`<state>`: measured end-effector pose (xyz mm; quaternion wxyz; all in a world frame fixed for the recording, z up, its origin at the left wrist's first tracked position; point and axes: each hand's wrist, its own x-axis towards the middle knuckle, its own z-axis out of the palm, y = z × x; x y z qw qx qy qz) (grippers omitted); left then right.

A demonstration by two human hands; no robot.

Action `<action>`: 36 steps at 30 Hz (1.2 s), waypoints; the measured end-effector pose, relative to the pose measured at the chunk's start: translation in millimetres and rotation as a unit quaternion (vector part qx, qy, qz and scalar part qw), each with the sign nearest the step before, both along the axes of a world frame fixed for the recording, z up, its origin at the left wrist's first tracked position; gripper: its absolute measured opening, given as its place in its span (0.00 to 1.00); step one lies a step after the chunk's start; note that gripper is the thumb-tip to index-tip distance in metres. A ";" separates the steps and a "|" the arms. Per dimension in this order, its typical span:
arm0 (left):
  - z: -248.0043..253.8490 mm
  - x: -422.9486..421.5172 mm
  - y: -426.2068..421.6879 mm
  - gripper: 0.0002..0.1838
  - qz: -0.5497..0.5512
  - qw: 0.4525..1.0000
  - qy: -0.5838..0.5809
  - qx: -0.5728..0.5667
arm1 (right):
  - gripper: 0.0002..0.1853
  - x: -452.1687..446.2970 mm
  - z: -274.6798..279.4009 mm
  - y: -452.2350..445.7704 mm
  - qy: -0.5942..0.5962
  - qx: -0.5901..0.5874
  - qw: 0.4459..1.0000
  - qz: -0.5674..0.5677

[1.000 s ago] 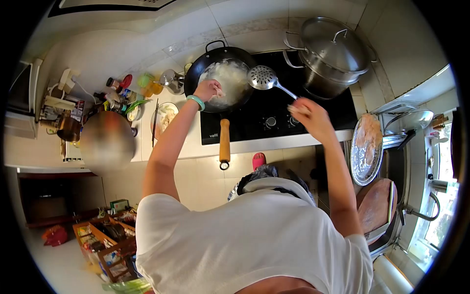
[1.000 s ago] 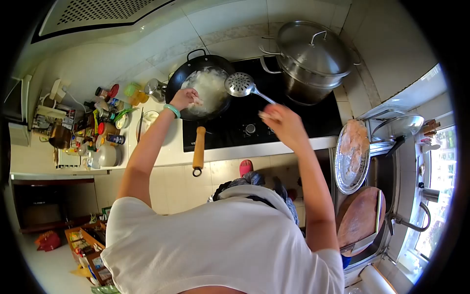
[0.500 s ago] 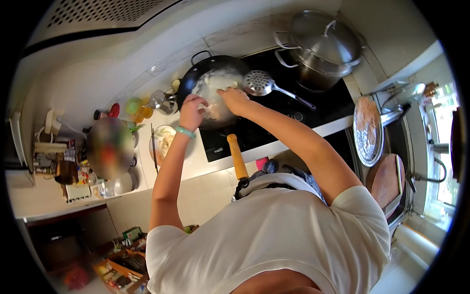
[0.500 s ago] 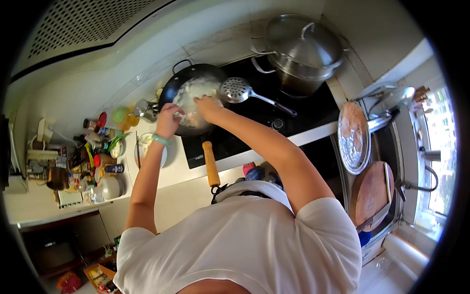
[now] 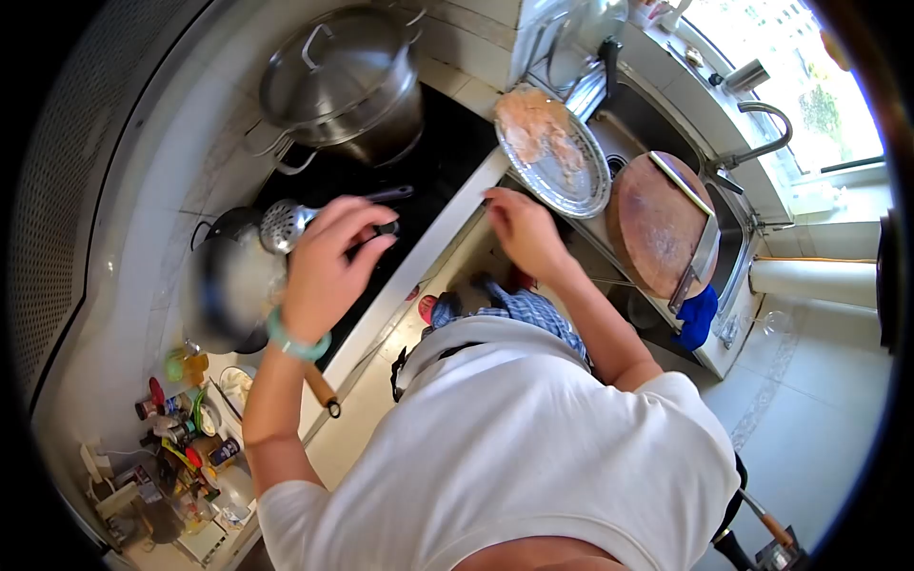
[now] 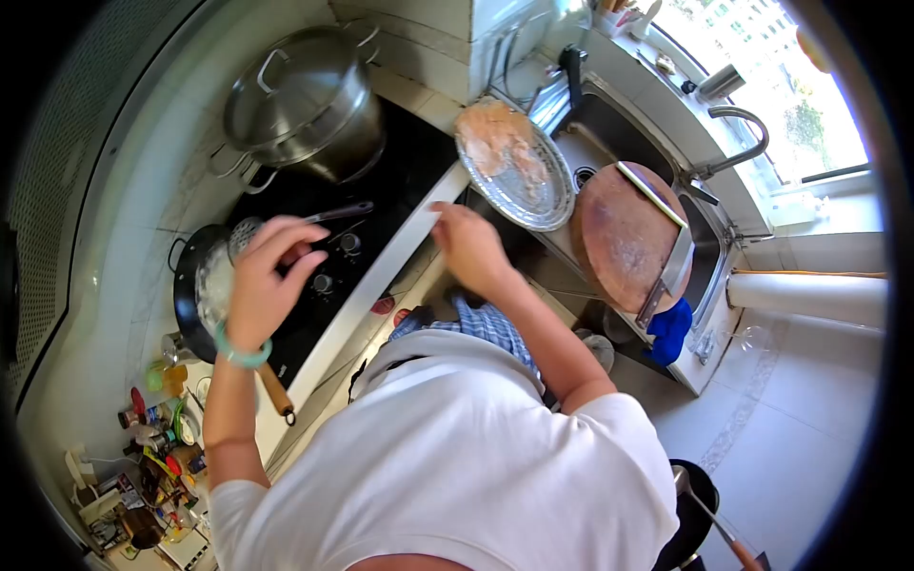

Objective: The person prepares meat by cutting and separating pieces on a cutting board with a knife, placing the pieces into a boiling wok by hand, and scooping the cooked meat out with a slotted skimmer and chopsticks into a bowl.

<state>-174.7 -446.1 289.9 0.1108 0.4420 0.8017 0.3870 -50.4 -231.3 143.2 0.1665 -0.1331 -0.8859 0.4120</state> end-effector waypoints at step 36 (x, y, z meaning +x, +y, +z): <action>-318.5 -49.0 304.5 0.17 0.257 0.966 0.018 -0.009 | 0.11 -91.8 -161.5 220.5 -0.045 0.072 0.996 0.019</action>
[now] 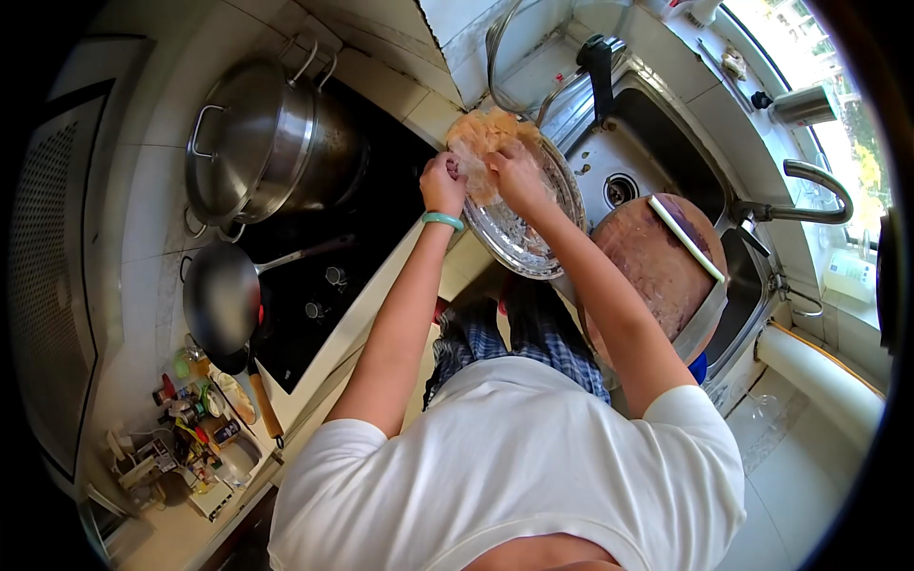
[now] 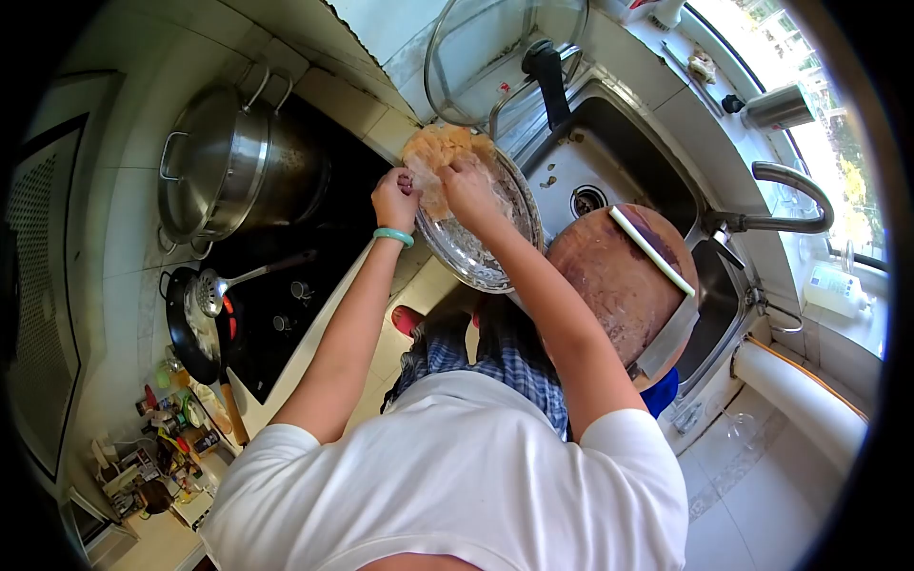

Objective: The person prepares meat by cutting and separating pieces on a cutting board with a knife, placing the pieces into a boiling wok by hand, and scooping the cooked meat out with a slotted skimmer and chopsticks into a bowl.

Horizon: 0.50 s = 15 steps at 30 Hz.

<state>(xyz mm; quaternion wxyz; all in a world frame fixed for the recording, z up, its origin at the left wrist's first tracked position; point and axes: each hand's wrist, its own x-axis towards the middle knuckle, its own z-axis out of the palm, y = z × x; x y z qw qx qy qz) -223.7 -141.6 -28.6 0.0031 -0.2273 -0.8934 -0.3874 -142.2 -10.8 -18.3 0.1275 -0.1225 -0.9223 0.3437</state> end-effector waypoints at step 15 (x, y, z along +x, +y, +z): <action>24.7 10.0 8.9 0.16 0.117 0.986 -0.076 -0.095 | 0.12 -8.9 -9.9 -39.6 -0.002 -0.035 0.998 -0.059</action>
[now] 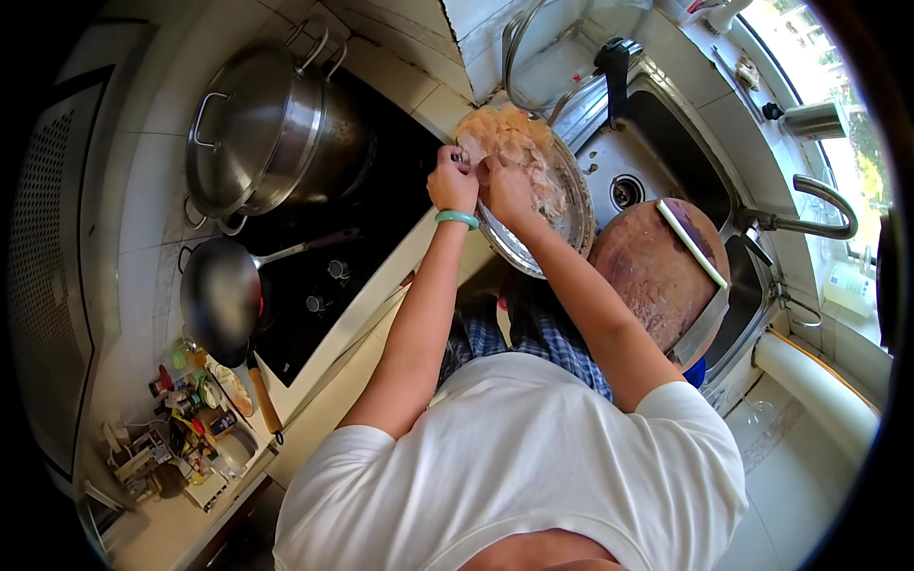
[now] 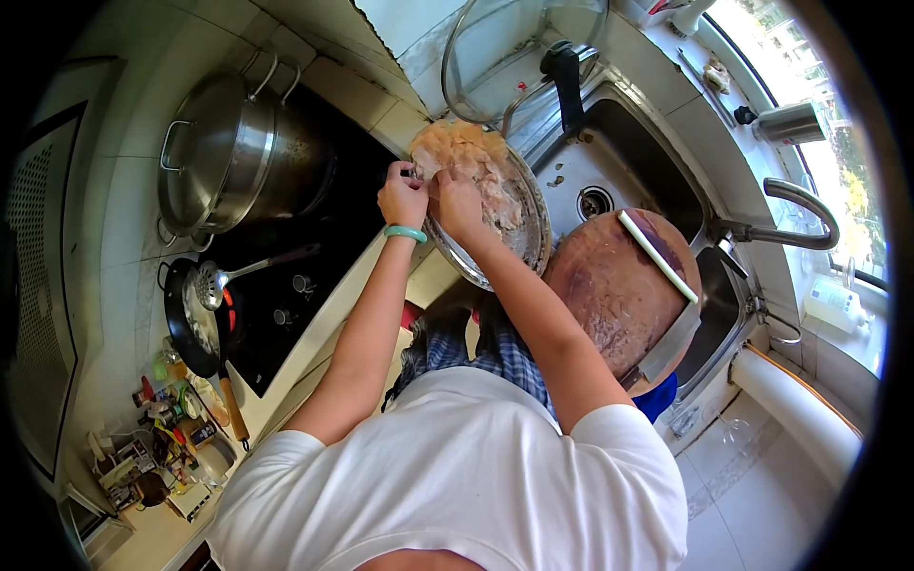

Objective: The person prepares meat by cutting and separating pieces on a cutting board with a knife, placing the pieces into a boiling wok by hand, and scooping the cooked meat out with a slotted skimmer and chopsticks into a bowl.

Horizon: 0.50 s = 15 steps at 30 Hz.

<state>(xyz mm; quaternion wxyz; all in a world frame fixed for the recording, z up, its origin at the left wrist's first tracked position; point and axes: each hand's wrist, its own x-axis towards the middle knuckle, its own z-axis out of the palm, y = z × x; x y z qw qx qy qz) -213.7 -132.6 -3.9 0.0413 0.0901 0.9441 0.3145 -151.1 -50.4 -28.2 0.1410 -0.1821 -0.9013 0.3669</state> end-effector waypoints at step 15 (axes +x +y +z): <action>-50.6 -47.9 0.8 0.16 -0.080 0.986 0.108 0.095 | 0.12 -4.9 -20.0 30.0 -0.041 -0.180 0.980 -0.078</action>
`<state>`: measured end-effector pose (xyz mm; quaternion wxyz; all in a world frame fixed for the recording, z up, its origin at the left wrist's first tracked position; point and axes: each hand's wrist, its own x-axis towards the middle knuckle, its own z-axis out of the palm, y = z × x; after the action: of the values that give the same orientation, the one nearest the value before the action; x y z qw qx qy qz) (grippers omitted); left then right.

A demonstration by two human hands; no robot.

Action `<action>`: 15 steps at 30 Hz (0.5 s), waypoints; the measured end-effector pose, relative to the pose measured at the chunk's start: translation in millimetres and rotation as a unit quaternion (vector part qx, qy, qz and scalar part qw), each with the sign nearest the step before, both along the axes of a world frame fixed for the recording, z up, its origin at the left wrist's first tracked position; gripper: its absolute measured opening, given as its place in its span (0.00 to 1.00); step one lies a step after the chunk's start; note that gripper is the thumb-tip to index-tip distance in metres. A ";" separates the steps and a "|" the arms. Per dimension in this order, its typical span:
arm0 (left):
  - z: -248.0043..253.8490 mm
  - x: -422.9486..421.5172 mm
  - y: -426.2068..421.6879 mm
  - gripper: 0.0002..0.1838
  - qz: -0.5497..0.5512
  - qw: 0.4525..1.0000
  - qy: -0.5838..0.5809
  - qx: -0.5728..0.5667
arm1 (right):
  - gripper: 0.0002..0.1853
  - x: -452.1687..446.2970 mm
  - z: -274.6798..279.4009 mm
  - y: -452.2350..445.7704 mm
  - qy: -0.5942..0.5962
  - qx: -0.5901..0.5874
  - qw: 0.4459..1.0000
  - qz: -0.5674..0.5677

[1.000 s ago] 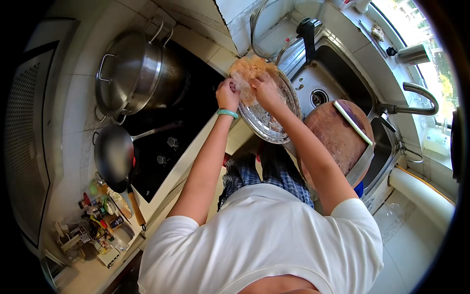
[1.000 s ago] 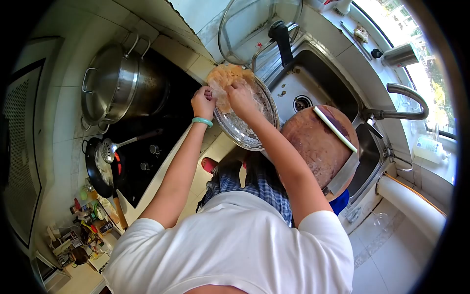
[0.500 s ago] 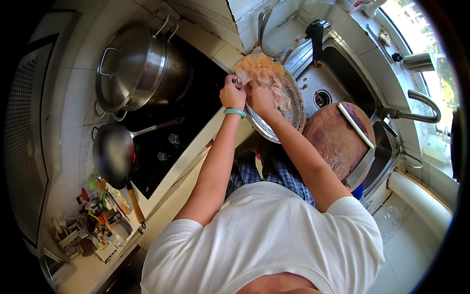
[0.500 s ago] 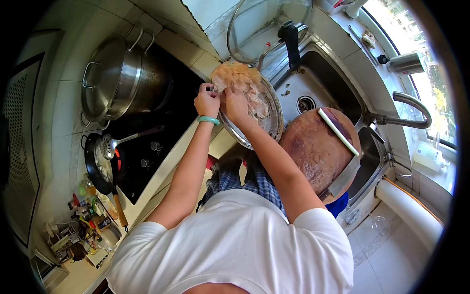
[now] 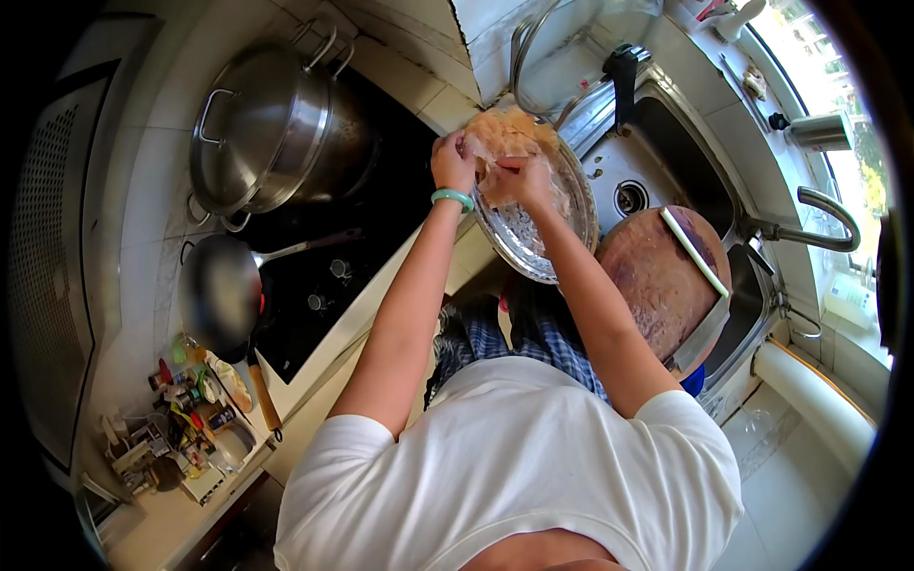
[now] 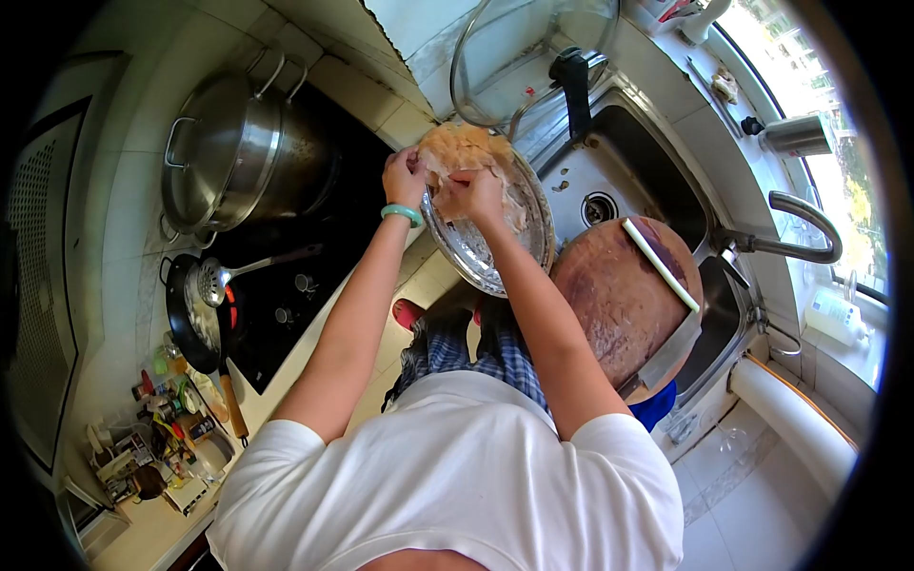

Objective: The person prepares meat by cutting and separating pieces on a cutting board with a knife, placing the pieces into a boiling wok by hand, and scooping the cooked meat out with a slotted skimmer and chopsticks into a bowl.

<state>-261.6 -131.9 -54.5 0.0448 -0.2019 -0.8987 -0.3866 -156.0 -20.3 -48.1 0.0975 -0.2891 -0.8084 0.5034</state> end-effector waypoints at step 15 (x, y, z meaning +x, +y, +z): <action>40.1 47.6 6.5 0.14 -0.004 0.980 -0.197 -0.013 | 0.12 7.8 -6.6 16.3 0.038 -0.135 0.990 0.009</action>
<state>-214.0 -125.4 -14.5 -0.1371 -0.1264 -0.8943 -0.4069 -148.2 -4.1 -54.7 0.0839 -0.2730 -0.7311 0.6196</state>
